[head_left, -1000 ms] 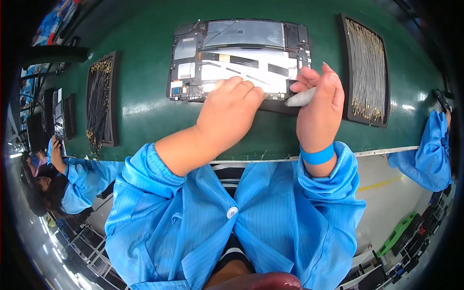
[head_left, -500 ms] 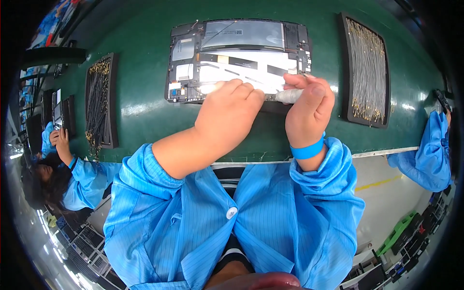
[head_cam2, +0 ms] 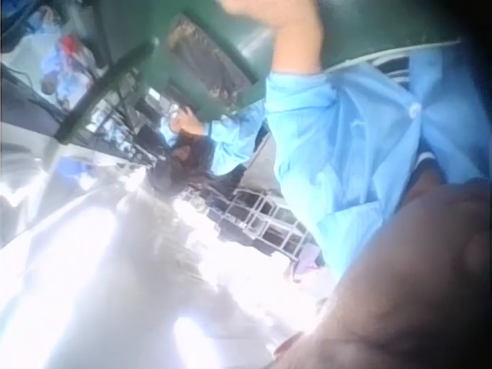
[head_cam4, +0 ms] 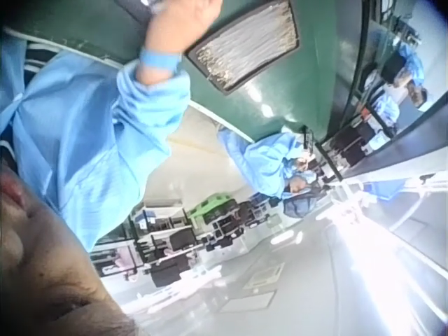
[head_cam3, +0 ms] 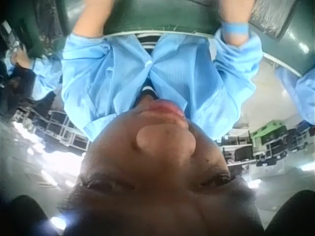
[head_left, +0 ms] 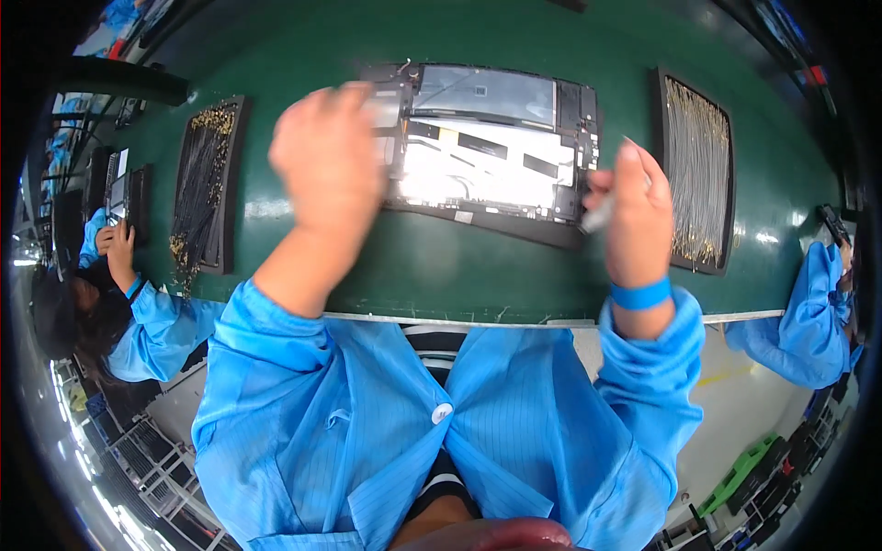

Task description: The person assembles internal components for tablets by placing a battery, circuit board, and internal cables into a tablet housing, then connecting them with connectors. A plastic spudger is used to manipulate the components.

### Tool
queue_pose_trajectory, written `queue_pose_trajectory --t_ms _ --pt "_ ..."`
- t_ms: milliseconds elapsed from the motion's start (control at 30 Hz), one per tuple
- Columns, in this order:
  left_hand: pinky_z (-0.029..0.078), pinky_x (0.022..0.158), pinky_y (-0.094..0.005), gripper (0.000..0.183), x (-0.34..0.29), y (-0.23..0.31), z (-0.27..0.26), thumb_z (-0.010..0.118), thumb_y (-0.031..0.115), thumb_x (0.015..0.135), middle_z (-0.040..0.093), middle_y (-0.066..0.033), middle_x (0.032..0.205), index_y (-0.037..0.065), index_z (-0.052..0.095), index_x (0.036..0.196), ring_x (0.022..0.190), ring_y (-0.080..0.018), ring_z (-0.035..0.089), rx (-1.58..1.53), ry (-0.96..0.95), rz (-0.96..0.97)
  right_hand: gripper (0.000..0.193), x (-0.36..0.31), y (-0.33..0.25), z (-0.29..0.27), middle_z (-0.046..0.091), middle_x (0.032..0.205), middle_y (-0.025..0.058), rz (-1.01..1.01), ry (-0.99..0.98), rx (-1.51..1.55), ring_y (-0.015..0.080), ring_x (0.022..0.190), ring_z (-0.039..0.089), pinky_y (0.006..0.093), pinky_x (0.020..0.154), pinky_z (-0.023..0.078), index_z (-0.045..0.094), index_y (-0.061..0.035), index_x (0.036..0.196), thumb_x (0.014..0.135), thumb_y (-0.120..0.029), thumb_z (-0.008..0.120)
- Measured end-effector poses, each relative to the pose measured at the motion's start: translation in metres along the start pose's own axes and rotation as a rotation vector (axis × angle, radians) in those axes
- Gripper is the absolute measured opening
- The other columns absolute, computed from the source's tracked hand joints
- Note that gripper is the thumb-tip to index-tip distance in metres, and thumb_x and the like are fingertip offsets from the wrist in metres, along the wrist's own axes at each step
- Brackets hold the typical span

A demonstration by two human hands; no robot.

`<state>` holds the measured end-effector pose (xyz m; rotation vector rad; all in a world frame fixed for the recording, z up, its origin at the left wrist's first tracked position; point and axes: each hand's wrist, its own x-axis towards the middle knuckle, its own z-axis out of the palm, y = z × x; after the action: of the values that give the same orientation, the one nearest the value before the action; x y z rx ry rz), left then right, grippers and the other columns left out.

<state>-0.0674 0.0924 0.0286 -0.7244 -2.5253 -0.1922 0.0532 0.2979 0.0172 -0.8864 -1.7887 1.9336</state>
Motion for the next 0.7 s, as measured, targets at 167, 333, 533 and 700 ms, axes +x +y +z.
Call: queue_pose_trajectory --t_ms 167,333,533,700 --pt "0.04 0.059 -0.022 0.043 -0.045 -0.042 -0.01 0.05 0.032 0.081 0.053 -0.003 0.081 0.0 0.047 0.11 0.067 -0.0097 0.048 -0.882 -0.615 -0.902 0.048 -0.008 0.003 -0.033 0.051 0.073 0.0019 0.5 -0.34 -0.23 0.0078 0.053 0.044 0.0188 0.044 0.037 0.045 -0.0004 0.111 0.081 -0.037 0.047" --pt "0.043 0.057 -0.0191 0.031 -0.035 -0.047 0.004 0.048 0.032 0.082 0.055 -0.0027 0.076 0.004 0.05 0.095 0.063 -0.0077 0.052 -1.624 -0.202 -1.156 0.048 -0.014 0.004 -0.001 0.045 0.063 0.0019 0.656 -0.501 0.011 0.0085 0.047 0.042 0.0205 0.038 0.035 0.051 -0.0026 0.089 0.075 -0.049 0.05" --pt "0.048 0.049 -0.0225 0.034 -0.041 0.022 -0.015 0.043 0.037 0.083 0.059 -0.0074 0.074 0.008 0.048 0.099 0.056 -0.0156 0.058 -2.082 -0.775 -1.423 0.05 -0.014 0.013 0.081 0.054 0.074 0.0102 0.49 -0.722 0.009 0.0151 0.057 0.051 0.0248 0.048 0.043 0.051 0.0005 0.091 0.077 -0.048 0.048" --pt "0.045 0.034 -0.0155 0.019 0.009 -0.002 0.005 0.058 0.023 0.075 0.053 -0.0083 0.058 0.007 0.049 0.081 0.038 -0.0115 0.05 -1.966 -0.23 -1.588 0.043 -0.024 0.015 0.032 0.057 0.088 0.0199 -0.134 -0.455 -0.453 0.0281 0.079 0.056 0.0335 0.071 0.044 0.05 0.0039 0.102 0.078 -0.032 0.053"
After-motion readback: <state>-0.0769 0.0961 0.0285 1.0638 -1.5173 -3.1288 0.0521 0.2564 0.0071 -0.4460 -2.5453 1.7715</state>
